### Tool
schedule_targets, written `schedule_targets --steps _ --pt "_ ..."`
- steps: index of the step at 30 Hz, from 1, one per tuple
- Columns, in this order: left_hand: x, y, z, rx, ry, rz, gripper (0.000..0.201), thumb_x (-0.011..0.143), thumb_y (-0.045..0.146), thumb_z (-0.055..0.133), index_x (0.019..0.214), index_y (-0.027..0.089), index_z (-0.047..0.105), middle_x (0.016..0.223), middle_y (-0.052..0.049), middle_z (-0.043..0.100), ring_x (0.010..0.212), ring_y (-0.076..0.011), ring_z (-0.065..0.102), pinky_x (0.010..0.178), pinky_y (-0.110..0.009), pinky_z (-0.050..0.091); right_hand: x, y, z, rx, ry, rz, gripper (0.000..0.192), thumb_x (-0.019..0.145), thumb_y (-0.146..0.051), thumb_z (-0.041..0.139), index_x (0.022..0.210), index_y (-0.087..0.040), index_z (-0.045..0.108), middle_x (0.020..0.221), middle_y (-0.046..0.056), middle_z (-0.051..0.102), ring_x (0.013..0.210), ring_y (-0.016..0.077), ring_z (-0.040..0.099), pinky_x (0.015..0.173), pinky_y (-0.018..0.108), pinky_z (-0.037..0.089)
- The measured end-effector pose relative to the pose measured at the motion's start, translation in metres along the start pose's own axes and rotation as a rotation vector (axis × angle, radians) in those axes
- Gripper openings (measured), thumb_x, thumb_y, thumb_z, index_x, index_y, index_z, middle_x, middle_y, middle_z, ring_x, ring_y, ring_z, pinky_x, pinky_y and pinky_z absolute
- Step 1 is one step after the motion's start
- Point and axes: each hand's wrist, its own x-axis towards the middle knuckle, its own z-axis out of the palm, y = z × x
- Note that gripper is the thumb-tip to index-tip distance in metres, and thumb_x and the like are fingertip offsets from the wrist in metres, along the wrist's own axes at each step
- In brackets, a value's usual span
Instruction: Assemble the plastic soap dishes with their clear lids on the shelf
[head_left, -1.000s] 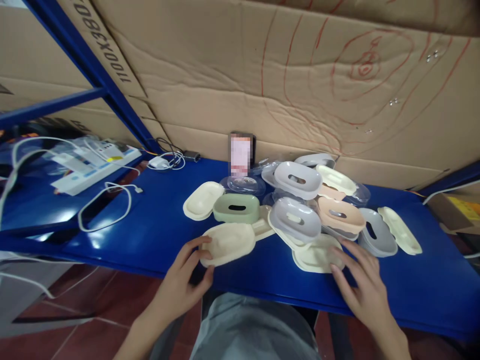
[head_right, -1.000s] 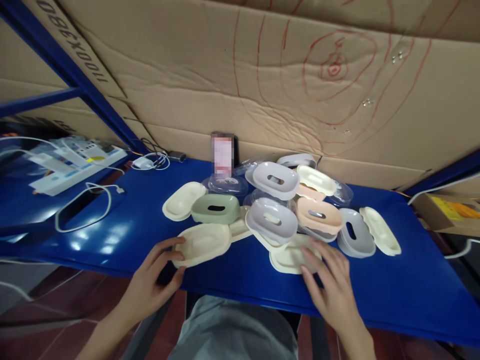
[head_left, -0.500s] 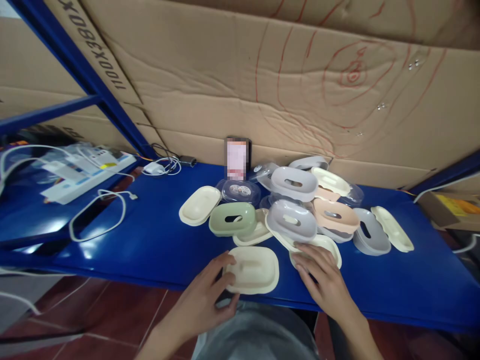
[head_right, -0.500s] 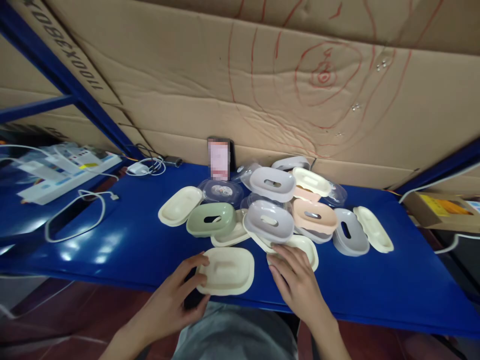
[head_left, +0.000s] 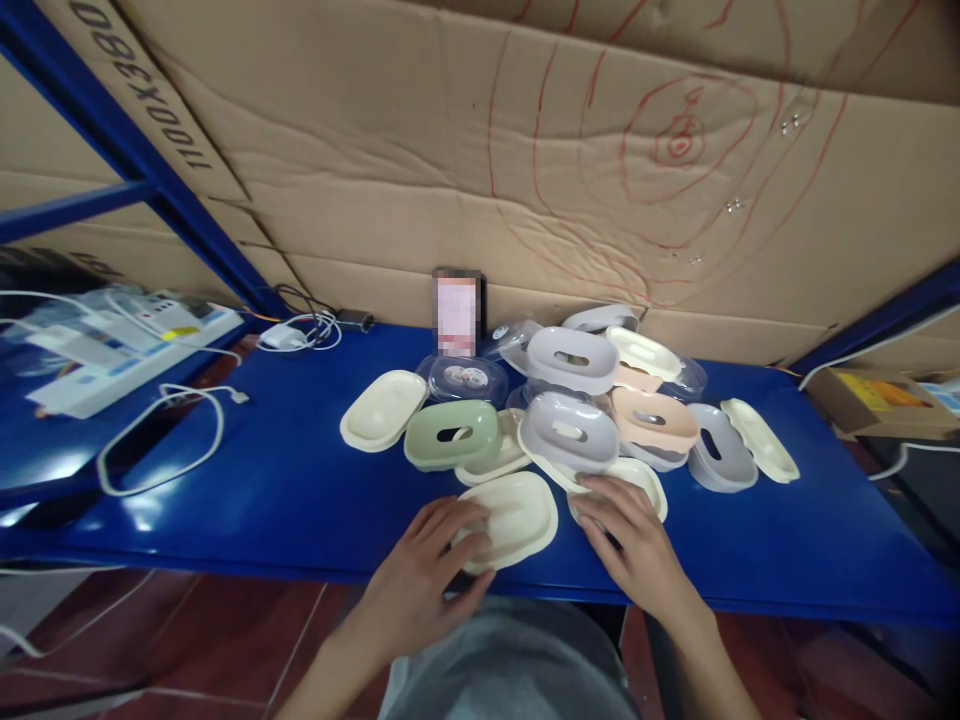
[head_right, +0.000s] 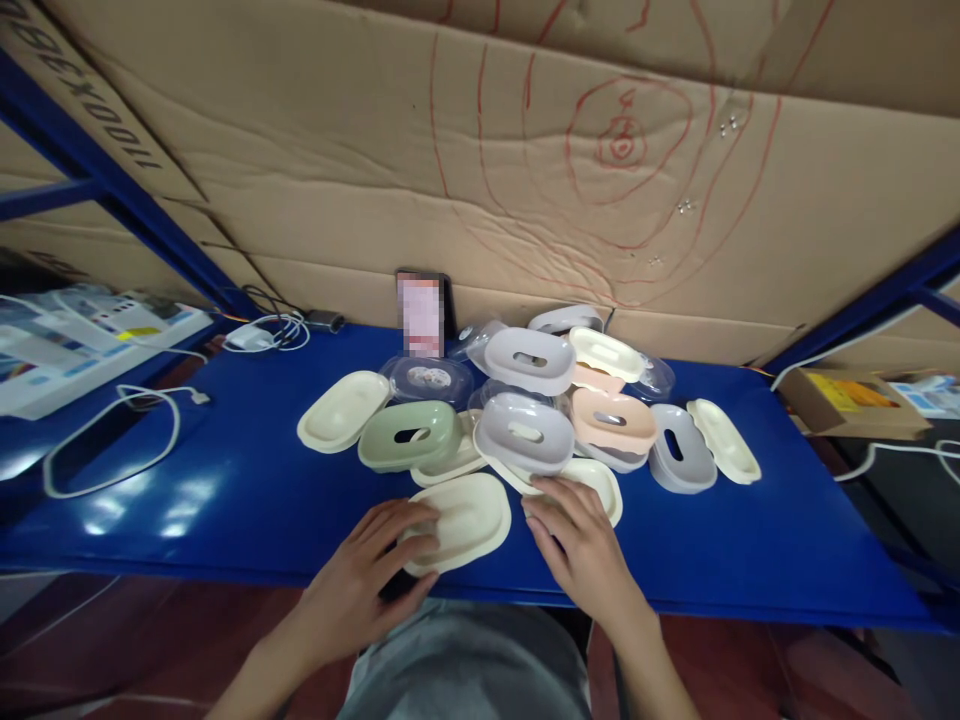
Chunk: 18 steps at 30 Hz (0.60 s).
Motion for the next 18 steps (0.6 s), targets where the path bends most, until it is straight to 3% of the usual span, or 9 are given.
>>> schedule_targets --steps 3,8,10,14,18 --pt "0.0016 0.0032 -0.002 -0.001 -0.023 0.018 0.014 0.098 0.017 0.061 0.109 0.022 0.069 0.128 -0.011 0.074 0.123 -0.0265 0.069 0.111 -0.048 0.054 -0.002 0.0004 0.0002 -0.003 0.02 -0.011 0.026 0.107 -0.022 0.06 0.13 -0.027 0.071 0.137 0.009 0.072 0.128 0.0263 0.067 0.107 0.046 0.054" --pt "0.0017 0.0077 -0.0021 0.017 -0.011 0.024 0.019 0.096 0.013 0.057 0.104 0.024 0.071 0.132 -0.008 0.076 0.135 -0.0268 0.064 0.124 -0.055 0.042 -0.0057 0.0023 0.002 -0.052 0.105 0.091 0.024 0.106 -0.024 0.061 0.125 -0.028 0.074 0.111 0.008 0.075 0.105 0.0255 0.072 0.091 0.042 0.058" --pt "0.0012 0.0076 -0.0004 0.02 -0.006 0.022 0.02 0.097 0.014 0.058 0.109 0.024 0.071 0.136 -0.008 0.074 0.135 -0.0273 0.063 0.121 -0.054 0.046 -0.0045 0.0018 0.0034 -0.067 0.047 0.111 0.028 0.107 -0.029 0.06 0.133 -0.028 0.07 0.116 0.009 0.076 0.107 0.0268 0.072 0.093 0.044 0.058" --pt "0.0009 0.0052 0.0024 -0.013 -0.021 0.019 0.016 0.102 0.018 0.062 0.114 0.023 0.07 0.134 -0.009 0.074 0.131 -0.0271 0.065 0.11 -0.046 0.055 -0.001 -0.0009 0.005 -0.072 -0.089 0.049 0.045 0.11 -0.026 0.056 0.155 -0.028 0.052 0.137 0.009 0.073 0.124 0.0253 0.07 0.112 0.049 0.05" --pt "0.0006 0.0026 0.0025 -0.061 -0.022 0.03 0.011 0.104 0.019 0.064 0.11 0.023 0.072 0.124 -0.007 0.077 0.119 -0.0233 0.07 0.104 -0.04 0.057 -0.0078 0.0045 -0.0001 -0.134 -0.021 0.044 0.044 0.109 -0.025 0.057 0.153 -0.03 0.055 0.148 0.008 0.069 0.137 0.0259 0.065 0.126 0.055 0.036"
